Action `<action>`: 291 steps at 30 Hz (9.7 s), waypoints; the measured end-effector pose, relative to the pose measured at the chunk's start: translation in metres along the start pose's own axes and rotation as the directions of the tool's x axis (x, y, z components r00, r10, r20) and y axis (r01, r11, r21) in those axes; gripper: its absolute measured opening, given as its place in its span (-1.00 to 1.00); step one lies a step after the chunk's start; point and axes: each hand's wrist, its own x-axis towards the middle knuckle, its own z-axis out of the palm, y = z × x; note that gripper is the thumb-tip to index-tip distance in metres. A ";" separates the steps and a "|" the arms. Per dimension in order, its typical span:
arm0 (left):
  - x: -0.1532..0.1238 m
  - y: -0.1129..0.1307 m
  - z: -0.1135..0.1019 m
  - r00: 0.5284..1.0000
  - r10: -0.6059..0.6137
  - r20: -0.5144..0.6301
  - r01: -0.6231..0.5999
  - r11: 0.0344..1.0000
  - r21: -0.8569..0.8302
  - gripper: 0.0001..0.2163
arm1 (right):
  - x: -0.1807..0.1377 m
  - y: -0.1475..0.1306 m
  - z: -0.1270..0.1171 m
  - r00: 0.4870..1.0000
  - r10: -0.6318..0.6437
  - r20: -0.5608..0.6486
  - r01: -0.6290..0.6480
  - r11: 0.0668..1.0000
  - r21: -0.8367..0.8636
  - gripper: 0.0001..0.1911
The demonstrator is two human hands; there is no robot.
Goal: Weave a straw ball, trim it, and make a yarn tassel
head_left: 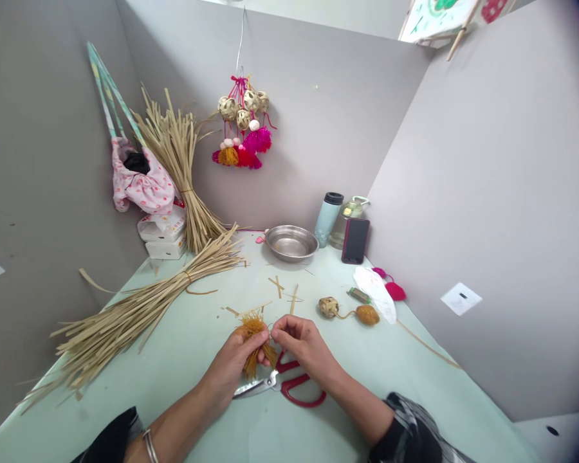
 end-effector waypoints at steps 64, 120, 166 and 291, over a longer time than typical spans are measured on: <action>0.001 0.000 0.000 0.994 0.112 -0.006 -0.112 0.993 0.041 -0.78 | -0.005 -0.004 -0.001 0.999 -0.031 -0.008 0.029 0.981 -0.190 -0.70; -0.003 0.010 0.004 0.994 0.093 0.060 -0.088 0.993 -0.083 -0.81 | -0.001 -0.002 0.002 0.999 -0.026 0.020 0.026 1.000 0.005 -0.80; -0.003 0.006 0.000 0.999 0.036 0.006 -0.035 0.995 -0.091 -0.88 | 0.001 -0.002 0.003 1.000 -0.012 -0.025 0.013 1.000 0.021 -0.79; 0.000 0.001 0.001 0.999 0.022 0.029 -0.023 0.999 0.035 -0.78 | -0.005 -0.003 -0.004 0.999 -0.006 0.048 0.015 0.982 -0.189 -0.55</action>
